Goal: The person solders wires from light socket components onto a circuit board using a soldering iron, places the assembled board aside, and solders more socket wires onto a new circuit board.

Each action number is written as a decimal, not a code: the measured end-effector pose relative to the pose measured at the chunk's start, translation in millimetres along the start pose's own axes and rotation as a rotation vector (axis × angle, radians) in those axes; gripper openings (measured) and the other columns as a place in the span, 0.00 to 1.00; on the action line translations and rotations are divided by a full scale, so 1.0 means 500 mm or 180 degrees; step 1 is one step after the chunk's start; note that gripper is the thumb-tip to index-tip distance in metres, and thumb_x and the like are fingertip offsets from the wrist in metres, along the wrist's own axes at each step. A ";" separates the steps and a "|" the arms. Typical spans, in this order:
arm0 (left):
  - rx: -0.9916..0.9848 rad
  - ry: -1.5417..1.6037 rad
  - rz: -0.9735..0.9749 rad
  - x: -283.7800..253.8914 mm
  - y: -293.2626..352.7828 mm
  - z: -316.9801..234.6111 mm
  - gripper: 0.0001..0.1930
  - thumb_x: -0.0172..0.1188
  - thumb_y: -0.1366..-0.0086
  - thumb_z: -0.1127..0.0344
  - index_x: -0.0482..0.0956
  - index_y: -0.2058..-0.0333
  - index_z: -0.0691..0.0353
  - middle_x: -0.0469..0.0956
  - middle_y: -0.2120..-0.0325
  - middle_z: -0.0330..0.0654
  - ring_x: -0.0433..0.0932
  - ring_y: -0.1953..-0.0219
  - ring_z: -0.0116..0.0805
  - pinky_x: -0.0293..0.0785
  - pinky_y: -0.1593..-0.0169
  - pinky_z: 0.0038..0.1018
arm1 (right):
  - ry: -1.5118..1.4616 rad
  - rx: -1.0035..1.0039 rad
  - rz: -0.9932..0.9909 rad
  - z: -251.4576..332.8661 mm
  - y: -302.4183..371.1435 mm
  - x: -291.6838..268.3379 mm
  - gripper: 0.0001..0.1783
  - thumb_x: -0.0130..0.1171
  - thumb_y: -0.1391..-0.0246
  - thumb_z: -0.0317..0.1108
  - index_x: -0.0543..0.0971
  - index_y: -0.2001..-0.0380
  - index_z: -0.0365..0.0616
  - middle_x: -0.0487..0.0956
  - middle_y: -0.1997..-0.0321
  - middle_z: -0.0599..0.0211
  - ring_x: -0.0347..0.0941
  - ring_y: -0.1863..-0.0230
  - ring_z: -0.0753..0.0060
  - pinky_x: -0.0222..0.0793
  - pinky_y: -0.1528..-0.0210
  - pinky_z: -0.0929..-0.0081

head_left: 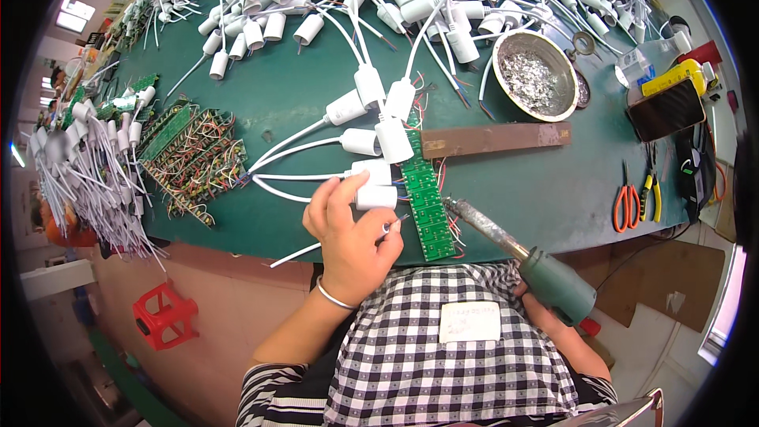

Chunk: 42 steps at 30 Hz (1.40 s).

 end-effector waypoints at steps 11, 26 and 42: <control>-0.0340 0.0251 0.0746 0.010 -0.033 -0.006 0.02 0.59 0.57 0.67 0.75 0.81 0.54 0.61 0.44 0.45 0.51 0.42 0.55 0.42 0.43 0.47 | 0.0657 -0.1202 0.0214 0.045 -0.037 0.007 0.21 0.54 0.63 0.19 0.69 0.60 0.32 0.78 0.75 0.65 0.76 0.74 0.74 0.73 0.65 0.75; -0.0333 0.0196 0.0751 0.015 -0.032 -0.002 0.03 0.60 0.58 0.68 0.75 0.81 0.53 0.62 0.45 0.43 0.52 0.42 0.54 0.44 0.43 0.46 | 0.0509 -0.1036 0.0134 0.065 -0.055 0.010 0.16 0.64 0.69 0.25 0.79 0.69 0.42 0.77 0.69 0.62 0.74 0.69 0.66 0.70 0.63 0.72; -0.0275 0.0031 0.0618 0.020 -0.030 -0.006 0.04 0.59 0.60 0.68 0.74 0.82 0.52 0.63 0.46 0.41 0.52 0.43 0.53 0.44 0.44 0.46 | 0.0925 -0.1267 0.0220 0.083 -0.066 0.020 0.16 0.65 0.64 0.30 0.77 0.67 0.41 0.76 0.67 0.63 0.73 0.67 0.65 0.69 0.63 0.72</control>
Point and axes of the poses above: each hand's wrist, its own y-axis away from the middle knuckle, its own x-axis out of the palm, z = x × y, the point moved 4 cm from there along -y, towards the middle knuckle
